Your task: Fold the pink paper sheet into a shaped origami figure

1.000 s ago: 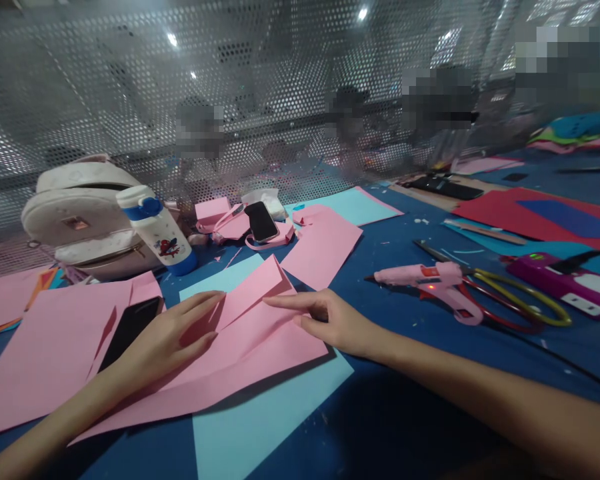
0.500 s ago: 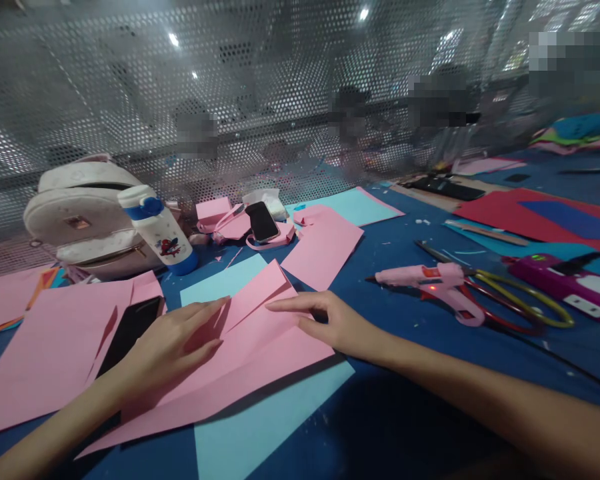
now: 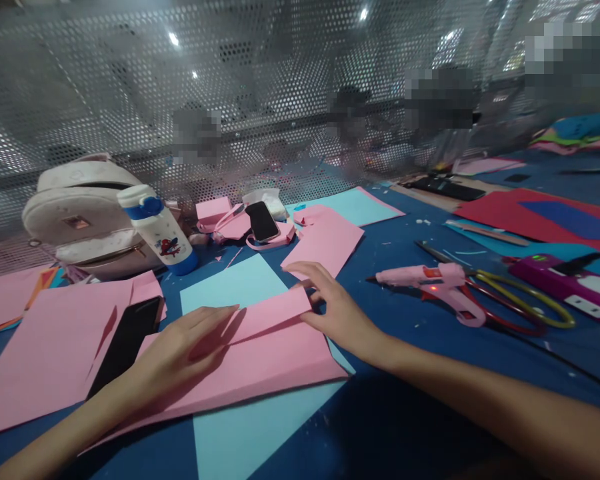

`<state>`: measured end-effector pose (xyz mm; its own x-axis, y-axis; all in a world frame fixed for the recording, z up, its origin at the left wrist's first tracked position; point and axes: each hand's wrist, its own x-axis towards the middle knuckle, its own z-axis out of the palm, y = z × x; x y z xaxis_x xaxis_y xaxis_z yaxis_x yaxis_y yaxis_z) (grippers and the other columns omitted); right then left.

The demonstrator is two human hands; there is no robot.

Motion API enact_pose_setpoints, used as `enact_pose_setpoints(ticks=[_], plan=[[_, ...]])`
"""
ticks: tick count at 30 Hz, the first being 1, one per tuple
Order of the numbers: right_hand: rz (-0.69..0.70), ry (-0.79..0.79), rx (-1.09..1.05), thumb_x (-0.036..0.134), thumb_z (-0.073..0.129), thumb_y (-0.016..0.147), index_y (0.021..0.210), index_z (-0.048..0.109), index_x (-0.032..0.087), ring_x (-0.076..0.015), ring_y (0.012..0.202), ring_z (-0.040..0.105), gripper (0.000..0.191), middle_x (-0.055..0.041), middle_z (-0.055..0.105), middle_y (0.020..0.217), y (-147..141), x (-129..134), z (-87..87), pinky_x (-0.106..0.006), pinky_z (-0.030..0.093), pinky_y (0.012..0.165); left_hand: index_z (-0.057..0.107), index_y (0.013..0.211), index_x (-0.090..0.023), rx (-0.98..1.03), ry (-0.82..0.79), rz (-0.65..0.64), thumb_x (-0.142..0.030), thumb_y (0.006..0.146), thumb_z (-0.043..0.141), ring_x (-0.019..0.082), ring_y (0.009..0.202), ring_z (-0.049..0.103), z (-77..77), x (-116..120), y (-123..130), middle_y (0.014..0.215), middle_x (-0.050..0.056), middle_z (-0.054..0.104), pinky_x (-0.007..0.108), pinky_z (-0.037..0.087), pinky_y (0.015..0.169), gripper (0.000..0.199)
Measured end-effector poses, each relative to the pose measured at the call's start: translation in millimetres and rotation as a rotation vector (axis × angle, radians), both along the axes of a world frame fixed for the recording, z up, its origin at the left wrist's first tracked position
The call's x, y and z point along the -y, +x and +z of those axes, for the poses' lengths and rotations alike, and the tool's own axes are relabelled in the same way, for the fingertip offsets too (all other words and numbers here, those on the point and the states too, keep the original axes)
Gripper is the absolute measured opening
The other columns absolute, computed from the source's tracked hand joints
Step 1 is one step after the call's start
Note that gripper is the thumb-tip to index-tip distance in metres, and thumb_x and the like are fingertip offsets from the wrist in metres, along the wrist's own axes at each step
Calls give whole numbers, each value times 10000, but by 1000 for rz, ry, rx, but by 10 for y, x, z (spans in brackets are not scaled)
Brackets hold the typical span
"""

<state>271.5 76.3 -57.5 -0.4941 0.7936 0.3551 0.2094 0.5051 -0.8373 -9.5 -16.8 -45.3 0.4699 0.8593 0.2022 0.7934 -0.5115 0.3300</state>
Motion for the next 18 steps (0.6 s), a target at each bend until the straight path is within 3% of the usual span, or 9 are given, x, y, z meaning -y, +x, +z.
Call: enact_pose_setpoints(ticks=[2, 4, 8, 11, 14, 18], plan=[[42, 23, 65, 314, 660, 834, 966, 708, 249, -240, 1077, 602, 155, -72, 618, 1239, 4, 8, 35, -345, 491, 860, 386, 1447, -271, 18, -23, -27, -137, 904, 503, 238, 1128, 590, 15, 25, 27, 1319, 67, 607, 391, 489, 943, 571], [41, -42, 98, 412, 614, 876, 808, 723, 219, -234, 943, 642, 232, -66, 707, 1004, 4, 10, 70, -346, 486, 821, 375, 1454, -269, 33, -41, -32, -214, 939, 504, 245, 1140, 592, 38, 52, 46, 1327, 77, 604, 396, 491, 944, 534], [-77, -126, 63, 490, 597, 869, 778, 700, 190, -215, 785, 630, 330, -50, 710, 812, 8, -15, 112, -309, 465, 709, 356, 1473, -281, 38, -44, 17, -376, 919, 575, 270, 1152, 604, 83, 70, 25, 1351, 78, 598, 407, 496, 940, 603], [-162, -98, 15, 513, 590, 862, 727, 643, 185, -179, 689, 562, 359, -30, 642, 733, 24, -41, 120, -274, 416, 612, 446, 1435, -281, 11, -47, 94, -337, 909, 560, 264, 1024, 670, 105, 25, -70, 1198, 56, 697, 367, 525, 843, 541], [-217, -78, -40, 515, 568, 873, 712, 591, 191, -143, 609, 463, 362, 1, 536, 670, 34, -45, 127, -254, 348, 544, 630, 1267, -260, 53, -99, 208, -299, 915, 519, 229, 848, 707, 146, -52, -222, 993, 32, 760, 297, 523, 725, 371], [-269, -98, -96, 490, 543, 891, 717, 564, 196, -133, 592, 410, 342, 15, 473, 658, 29, -32, 132, -251, 321, 534, 731, 1066, -222, 265, -116, 300, -410, 864, 601, 235, 880, 697, 239, -143, -400, 984, 39, 756, 287, 516, 769, 305]])
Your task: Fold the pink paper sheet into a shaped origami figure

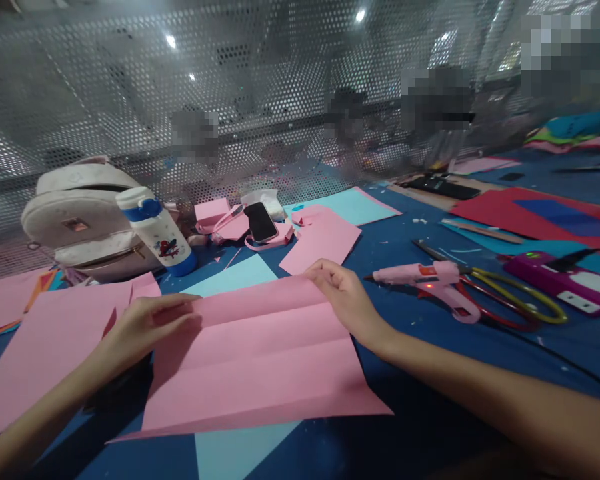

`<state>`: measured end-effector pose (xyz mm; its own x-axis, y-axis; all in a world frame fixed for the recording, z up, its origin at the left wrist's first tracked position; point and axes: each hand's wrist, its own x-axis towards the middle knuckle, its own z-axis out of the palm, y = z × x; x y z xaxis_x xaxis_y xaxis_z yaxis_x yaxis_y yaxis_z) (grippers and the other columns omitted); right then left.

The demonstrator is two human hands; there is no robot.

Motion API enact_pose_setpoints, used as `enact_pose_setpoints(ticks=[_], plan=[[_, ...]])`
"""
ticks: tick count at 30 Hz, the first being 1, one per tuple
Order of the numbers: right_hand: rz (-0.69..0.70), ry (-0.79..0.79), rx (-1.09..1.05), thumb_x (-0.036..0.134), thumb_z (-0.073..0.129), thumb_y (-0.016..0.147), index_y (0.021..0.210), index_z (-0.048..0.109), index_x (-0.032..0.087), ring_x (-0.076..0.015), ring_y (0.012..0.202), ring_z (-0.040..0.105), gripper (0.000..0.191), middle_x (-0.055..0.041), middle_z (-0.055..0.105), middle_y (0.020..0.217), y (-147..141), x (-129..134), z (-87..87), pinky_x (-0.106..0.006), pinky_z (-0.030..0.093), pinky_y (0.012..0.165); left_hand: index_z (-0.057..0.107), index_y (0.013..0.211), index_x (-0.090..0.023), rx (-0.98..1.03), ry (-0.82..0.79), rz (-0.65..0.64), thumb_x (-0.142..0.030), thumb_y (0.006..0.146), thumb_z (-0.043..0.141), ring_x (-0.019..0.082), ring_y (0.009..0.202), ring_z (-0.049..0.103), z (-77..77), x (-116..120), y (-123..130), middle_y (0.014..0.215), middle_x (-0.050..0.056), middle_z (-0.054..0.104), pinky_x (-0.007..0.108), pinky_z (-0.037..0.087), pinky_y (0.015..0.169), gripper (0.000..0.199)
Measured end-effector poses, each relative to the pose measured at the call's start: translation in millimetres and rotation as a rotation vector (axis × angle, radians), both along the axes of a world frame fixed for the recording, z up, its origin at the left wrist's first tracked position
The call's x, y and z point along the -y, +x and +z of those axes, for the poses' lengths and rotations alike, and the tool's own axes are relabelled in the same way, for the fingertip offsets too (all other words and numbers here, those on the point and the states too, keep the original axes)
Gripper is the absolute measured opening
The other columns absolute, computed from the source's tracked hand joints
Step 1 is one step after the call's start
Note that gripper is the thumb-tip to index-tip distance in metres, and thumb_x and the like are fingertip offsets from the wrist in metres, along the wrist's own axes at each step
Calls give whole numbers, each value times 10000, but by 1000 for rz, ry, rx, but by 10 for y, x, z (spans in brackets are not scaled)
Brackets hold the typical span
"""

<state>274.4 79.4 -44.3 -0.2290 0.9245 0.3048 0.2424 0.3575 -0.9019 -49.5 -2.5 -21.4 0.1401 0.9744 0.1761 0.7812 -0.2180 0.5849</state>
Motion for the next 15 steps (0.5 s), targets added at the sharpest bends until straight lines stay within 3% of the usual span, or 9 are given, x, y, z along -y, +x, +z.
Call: enact_pose_setpoints(ticks=[6, 10, 13, 15], plan=[[-79, -81, -104, 493, 586, 862, 831, 609, 210, -150, 625, 479, 286, 2, 555, 714, 9, -58, -37, -253, 371, 551, 615, 1264, -194, 326, 105, 314, -466, 792, 698, 146, 591, 564, 48, -67, 5, 720, -17, 644, 218, 450, 537, 551], [-80, -127, -172, 483, 601, 863, 973, 604, 239, -153, 579, 493, 267, 18, 553, 674, 31, -81, -58, -264, 396, 541, 501, 1370, -181, 530, 94, 286, -460, 817, 685, 166, 693, 606, -9, -69, 63, 916, 40, 680, 245, 507, 620, 645], [-70, -119, -143, 496, 579, 882, 1143, 575, 260, -161, 560, 525, 352, 23, 565, 656, 34, -70, -59, -275, 422, 528, 469, 1402, -210, 542, 129, 308, -460, 849, 657, 192, 791, 633, -48, -45, 57, 1057, 68, 679, 252, 518, 661, 635], [-47, -117, -149, 522, 578, 880, 1216, 548, 263, -173, 611, 579, 425, 4, 620, 723, 20, -57, -53, -285, 458, 548, 451, 1422, -243, 541, 188, 325, -456, 871, 633, 175, 760, 619, -68, -31, 33, 1077, 53, 676, 236, 503, 639, 619]])
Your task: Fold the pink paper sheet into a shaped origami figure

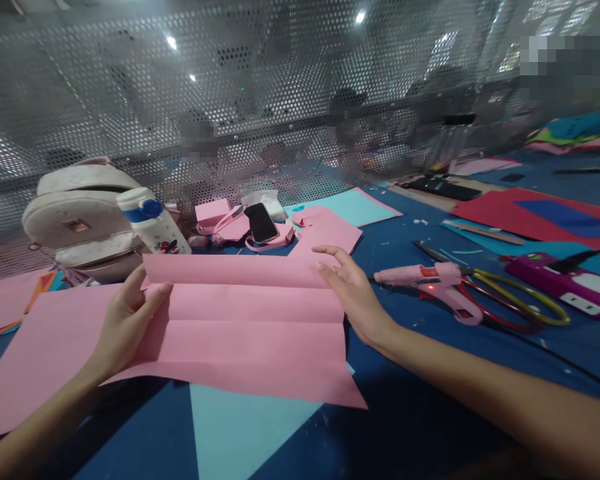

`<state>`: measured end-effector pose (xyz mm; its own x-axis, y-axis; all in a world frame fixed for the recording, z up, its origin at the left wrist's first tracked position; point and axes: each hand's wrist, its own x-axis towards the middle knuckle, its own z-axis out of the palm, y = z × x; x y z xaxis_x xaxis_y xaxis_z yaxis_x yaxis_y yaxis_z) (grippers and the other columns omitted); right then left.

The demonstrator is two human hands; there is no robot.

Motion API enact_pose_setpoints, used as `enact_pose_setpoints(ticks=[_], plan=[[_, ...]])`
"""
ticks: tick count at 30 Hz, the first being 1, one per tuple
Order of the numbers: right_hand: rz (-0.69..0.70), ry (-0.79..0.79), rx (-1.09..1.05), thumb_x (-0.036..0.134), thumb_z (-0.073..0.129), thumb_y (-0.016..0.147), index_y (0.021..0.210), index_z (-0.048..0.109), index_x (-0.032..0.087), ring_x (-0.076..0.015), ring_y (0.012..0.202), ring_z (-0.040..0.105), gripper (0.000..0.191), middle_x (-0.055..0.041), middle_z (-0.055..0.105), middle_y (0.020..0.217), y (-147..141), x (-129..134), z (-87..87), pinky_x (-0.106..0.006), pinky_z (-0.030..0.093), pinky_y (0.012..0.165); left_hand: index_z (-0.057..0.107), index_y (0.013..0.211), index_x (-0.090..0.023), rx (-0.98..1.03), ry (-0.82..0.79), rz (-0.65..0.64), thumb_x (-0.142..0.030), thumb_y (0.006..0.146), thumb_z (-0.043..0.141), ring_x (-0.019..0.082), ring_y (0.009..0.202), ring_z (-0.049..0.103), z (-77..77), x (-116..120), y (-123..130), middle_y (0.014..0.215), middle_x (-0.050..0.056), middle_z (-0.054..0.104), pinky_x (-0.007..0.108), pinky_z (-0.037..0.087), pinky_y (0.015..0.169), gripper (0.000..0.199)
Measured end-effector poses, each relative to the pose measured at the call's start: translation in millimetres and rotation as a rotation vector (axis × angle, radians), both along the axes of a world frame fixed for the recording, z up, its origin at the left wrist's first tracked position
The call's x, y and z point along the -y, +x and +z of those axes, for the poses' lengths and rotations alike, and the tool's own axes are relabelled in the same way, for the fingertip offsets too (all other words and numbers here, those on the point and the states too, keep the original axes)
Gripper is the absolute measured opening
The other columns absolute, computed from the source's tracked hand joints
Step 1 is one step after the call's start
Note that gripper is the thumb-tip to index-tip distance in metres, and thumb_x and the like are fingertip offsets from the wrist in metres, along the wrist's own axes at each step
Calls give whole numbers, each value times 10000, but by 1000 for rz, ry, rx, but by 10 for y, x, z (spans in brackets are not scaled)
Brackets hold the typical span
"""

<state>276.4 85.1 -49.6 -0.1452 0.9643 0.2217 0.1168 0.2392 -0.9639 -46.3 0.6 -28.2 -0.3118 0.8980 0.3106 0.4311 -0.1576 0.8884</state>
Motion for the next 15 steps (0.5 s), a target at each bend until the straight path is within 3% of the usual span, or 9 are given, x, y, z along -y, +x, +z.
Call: enact_pose_setpoints(ticks=[6, 10, 15], plan=[[81, -134, -152, 545, 700, 784, 1064, 611, 207, -233, 843, 672, 448, -59, 712, 928, -50, 17, 29, -311, 525, 661, 515, 1392, -279, -23, 50, 115, -465, 898, 590, 132, 644, 547, -27, 5, -40, 939, 12, 669, 205, 447, 565, 533], [90, -164, -186, 502, 733, 766, 1034, 615, 198, -226, 840, 681, 422, -74, 717, 994, -45, 4, 25, -300, 531, 649, 446, 1445, -245, 8, 96, 81, -449, 866, 642, 144, 676, 586, 33, 20, 31, 855, 9, 652, 215, 478, 600, 645], [81, -161, -154, 520, 694, 795, 1137, 596, 213, -206, 758, 672, 470, -50, 709, 915, -36, 4, 12, -286, 519, 600, 438, 1448, -254, -27, 178, 73, -398, 844, 683, 112, 526, 528, 103, 60, 105, 636, -45, 583, 181, 396, 466, 667]])
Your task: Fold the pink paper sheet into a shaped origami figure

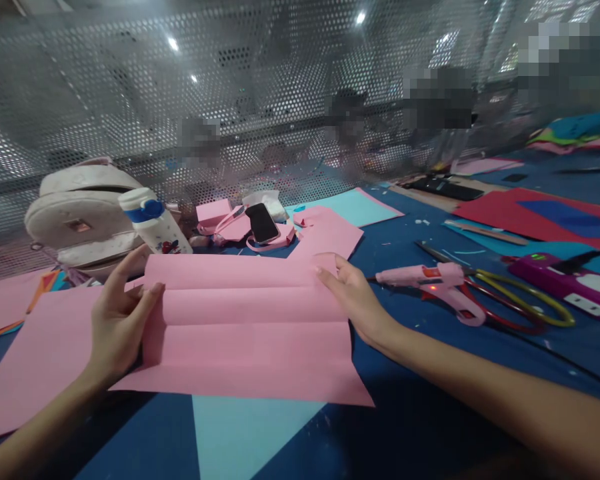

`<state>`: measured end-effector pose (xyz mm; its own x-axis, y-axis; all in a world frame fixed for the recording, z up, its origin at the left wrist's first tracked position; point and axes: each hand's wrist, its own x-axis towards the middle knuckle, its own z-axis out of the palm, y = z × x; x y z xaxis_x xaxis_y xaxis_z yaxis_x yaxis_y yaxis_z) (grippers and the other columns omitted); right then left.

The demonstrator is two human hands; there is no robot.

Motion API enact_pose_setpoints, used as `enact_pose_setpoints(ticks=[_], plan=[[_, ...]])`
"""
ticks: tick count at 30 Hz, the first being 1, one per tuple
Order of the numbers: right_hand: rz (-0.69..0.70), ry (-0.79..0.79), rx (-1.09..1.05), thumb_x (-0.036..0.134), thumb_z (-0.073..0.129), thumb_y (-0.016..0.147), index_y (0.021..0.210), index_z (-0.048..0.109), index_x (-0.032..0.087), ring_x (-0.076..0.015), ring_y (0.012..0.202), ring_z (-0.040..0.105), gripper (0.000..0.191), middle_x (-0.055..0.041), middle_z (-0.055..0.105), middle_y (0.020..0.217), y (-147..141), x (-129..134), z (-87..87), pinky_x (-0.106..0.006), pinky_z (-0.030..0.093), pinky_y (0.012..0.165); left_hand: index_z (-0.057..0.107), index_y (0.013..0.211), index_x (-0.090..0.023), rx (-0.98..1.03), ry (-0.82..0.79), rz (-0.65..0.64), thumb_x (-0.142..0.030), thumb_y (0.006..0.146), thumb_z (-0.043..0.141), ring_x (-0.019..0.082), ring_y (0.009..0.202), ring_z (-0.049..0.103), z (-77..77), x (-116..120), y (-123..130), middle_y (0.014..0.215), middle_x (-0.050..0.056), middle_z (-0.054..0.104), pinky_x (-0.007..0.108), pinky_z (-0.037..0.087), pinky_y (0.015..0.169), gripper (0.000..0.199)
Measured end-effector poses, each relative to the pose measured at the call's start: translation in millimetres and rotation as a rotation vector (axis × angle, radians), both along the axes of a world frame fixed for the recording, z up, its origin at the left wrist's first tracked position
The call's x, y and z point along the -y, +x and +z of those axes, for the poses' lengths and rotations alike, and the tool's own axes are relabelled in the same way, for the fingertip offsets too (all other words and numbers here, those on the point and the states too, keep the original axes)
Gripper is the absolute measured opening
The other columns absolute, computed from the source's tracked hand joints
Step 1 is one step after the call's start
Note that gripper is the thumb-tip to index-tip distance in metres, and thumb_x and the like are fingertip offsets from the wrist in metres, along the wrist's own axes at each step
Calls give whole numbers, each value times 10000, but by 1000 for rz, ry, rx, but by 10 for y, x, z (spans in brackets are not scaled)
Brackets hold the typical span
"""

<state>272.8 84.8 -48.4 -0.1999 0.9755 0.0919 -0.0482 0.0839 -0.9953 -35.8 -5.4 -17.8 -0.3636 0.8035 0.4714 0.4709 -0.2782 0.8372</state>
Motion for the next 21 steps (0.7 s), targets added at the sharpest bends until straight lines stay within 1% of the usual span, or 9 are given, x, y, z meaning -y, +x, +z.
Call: enact_pose_setpoints(ticks=[2, 4, 6, 8, 11, 13, 16, 18, 21], plan=[[-12, 8, 51, 527, 673, 808, 1192, 574, 227, -184, 656, 643, 498, -25, 690, 833, 9, 3, -4, -275, 491, 545, 500, 1393, -266, 17, 18, 3, -375, 848, 687, 107, 548, 555, -6, 9, 2, 718, -27, 650, 176, 396, 463, 586], [-38, 47, 110, 522, 650, 829, 1258, 540, 242, -163, 571, 596, 524, -1, 657, 749, 21, 3, -2, -265, 451, 502, 632, 1228, -240, 12, 41, 14, -357, 852, 685, 132, 694, 640, -23, 9, -10, 869, 10, 714, 190, 475, 571, 397], [-66, 101, 137, 509, 625, 853, 1335, 485, 254, -163, 569, 582, 563, 9, 632, 715, 35, -4, 16, -267, 442, 511, 715, 1019, -204, -9, 48, 38, -351, 859, 671, 175, 865, 679, -42, -1, -35, 953, 38, 737, 231, 522, 731, 221], [-76, 147, 116, 496, 613, 866, 1401, 418, 274, -175, 618, 595, 611, 12, 629, 723, 48, -18, 49, -280, 461, 559, 740, 915, -192, -27, 32, 84, -361, 860, 660, 202, 932, 683, -57, -19, -70, 964, 50, 748, 257, 525, 791, 195], [-100, 226, 103, 486, 648, 845, 1354, 487, 299, -195, 711, 618, 565, -6, 657, 779, 73, -51, 99, -302, 493, 641, 753, 964, -200, -19, -13, 159, -403, 852, 660, 214, 922, 685, -78, -52, -129, 1007, 48, 752, 253, 526, 706, 250], [-148, 304, 138, 490, 691, 809, 1122, 659, 279, -219, 819, 635, 379, -36, 687, 861, 93, -70, 115, -323, 512, 728, 756, 993, -206, 5, -27, 189, -422, 844, 666, 220, 935, 682, -91, -70, -158, 1035, 46, 751, 253, 523, 692, 278], [-183, 372, 196, 506, 722, 775, 840, 724, 255, -248, 915, 641, 260, -52, 711, 934, 118, -82, 112, -345, 523, 795, 762, 996, -216, 48, -25, 203, -418, 840, 674, 220, 1004, 667, -96, -81, -170, 1057, 38, 750, 268, 520, 800, 270], [-155, 353, 216, 517, 734, 760, 872, 733, 259, -248, 907, 652, 280, -54, 718, 954, 125, -80, 105, -341, 537, 775, 765, 994, -221, 57, -21, 209, -415, 842, 671, 216, 1031, 659, -84, -76, -163, 1069, 33, 748, 271, 512, 845, 264], [-91, 304, 225, 530, 768, 720, 975, 730, 253, -251, 935, 663, 379, -65, 716, 1027, 116, -73, 104, -332, 557, 769, 763, 1008, -212, 39, -27, 244, -436, 841, 665, 226, 1003, 662, -68, -67, -162, 1079, 41, 744, 266, 524, 768, 296]])
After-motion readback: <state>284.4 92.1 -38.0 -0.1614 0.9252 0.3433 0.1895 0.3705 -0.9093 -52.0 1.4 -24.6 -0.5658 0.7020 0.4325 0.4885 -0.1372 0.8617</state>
